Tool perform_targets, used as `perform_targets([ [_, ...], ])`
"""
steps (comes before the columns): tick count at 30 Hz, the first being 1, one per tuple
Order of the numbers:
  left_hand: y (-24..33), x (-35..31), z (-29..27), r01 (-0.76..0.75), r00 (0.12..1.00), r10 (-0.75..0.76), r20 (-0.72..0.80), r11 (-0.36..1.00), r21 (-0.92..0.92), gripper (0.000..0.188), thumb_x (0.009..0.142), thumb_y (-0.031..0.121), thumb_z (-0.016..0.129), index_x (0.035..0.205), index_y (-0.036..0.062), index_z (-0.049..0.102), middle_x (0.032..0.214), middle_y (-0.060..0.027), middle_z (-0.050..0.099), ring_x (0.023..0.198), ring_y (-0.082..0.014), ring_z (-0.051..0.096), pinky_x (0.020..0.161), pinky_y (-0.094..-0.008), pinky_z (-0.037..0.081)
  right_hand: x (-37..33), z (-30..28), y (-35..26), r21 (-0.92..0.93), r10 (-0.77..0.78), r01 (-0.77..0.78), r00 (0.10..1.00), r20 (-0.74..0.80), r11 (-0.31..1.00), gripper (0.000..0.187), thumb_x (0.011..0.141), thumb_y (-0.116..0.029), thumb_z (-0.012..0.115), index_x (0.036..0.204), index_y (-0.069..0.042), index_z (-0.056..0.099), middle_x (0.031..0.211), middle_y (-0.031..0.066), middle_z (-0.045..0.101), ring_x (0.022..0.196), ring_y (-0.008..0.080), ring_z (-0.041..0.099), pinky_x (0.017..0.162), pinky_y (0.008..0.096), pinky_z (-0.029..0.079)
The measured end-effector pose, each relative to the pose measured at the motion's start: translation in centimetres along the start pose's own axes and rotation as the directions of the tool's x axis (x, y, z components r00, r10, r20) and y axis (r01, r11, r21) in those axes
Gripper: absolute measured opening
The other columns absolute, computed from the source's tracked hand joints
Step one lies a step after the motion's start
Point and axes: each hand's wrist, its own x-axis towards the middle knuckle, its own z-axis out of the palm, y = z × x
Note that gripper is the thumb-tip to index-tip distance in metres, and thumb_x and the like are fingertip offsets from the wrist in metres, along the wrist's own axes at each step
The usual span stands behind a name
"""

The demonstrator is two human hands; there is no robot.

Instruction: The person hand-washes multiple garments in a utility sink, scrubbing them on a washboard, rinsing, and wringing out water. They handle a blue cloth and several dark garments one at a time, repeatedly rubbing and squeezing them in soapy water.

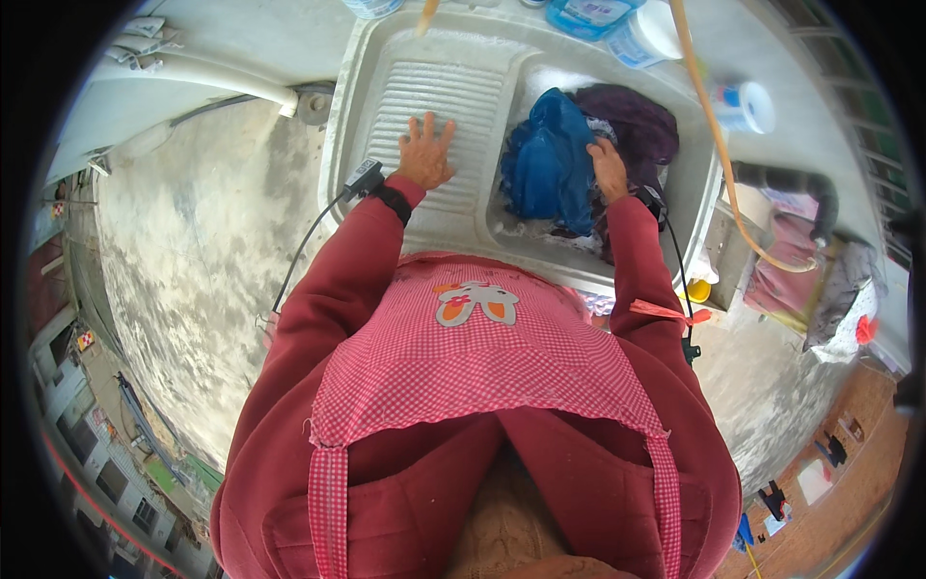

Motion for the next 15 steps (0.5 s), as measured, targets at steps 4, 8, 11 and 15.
perform_targets([
  [4, -0.1, -0.2, 0.2, -0.009, 1.0, 0.009, -0.007, 1.0, -0.007, 0.108, 0.075, 0.04, 0.088, 0.166, 0.0244, 0.033, 0.166, -0.0309, 0.03, 0.144, -0.0619, 0.035, 0.104, -0.0718, 0.045, 0.7, 2.7, 1.7, -0.45, -0.056, -0.013, 0.989, -0.14, 0.893, 0.09, 0.086, -0.05, 0.078, 0.159, -0.011, 0.043, 0.147, 0.0284, 0.06, 0.131, 0.0461, 0.061, 0.109, 0.0528, 0.049],
  [8, -0.1, -0.1, 0.2, 0.007, 1.0, -0.007, 0.009, 1.0, 0.002, 0.108, 0.075, 0.041, 0.088, 0.166, 0.0247, 0.034, 0.166, -0.0311, 0.029, 0.145, -0.0619, 0.034, 0.105, -0.0714, 0.044, -3.9, 10.0, 2.5, -0.894, -0.162, 0.031, 0.986, -0.047, 0.448, 0.099, 0.08, -0.05, 0.082, 0.159, -0.008, 0.042, 0.15, 0.0264, 0.058, 0.13, 0.0499, 0.06, 0.107, 0.0574, 0.05],
  [11, -0.1, 0.0, 0.0, 0.012, 1.0, -0.012, 0.004, 0.997, -0.079, 0.097, 0.075, 0.035, 0.083, 0.161, 0.0218, 0.04, 0.164, -0.0291, 0.03, 0.146, -0.0622, 0.031, 0.104, -0.0745, 0.04, -3.3, 10.8, 3.3, -0.87, -0.157, 0.151, 0.984, 0.086, 0.469, 0.102, 0.073, -0.043, 0.087, 0.158, -0.007, 0.045, 0.14, 0.0275, 0.065, 0.125, 0.0473, 0.064, 0.104, 0.0534, 0.052],
  [15, 0.5, -0.1, -0.4, 0.042, 0.998, -0.042, 0.042, 0.999, -0.005, 0.105, 0.077, 0.042, 0.087, 0.166, 0.0248, 0.035, 0.168, -0.03, 0.028, 0.147, -0.062, 0.032, 0.108, -0.0715, 0.041, -0.5, 6.1, 2.2, -0.459, -0.162, 0.154, 0.987, 0.023, 0.875, 0.054, 0.073, -0.028, 0.081, 0.118, 0.0, 0.075, 0.106, 0.0301, 0.075, 0.101, 0.0441, 0.073, 0.09, 0.0469, 0.057],
])
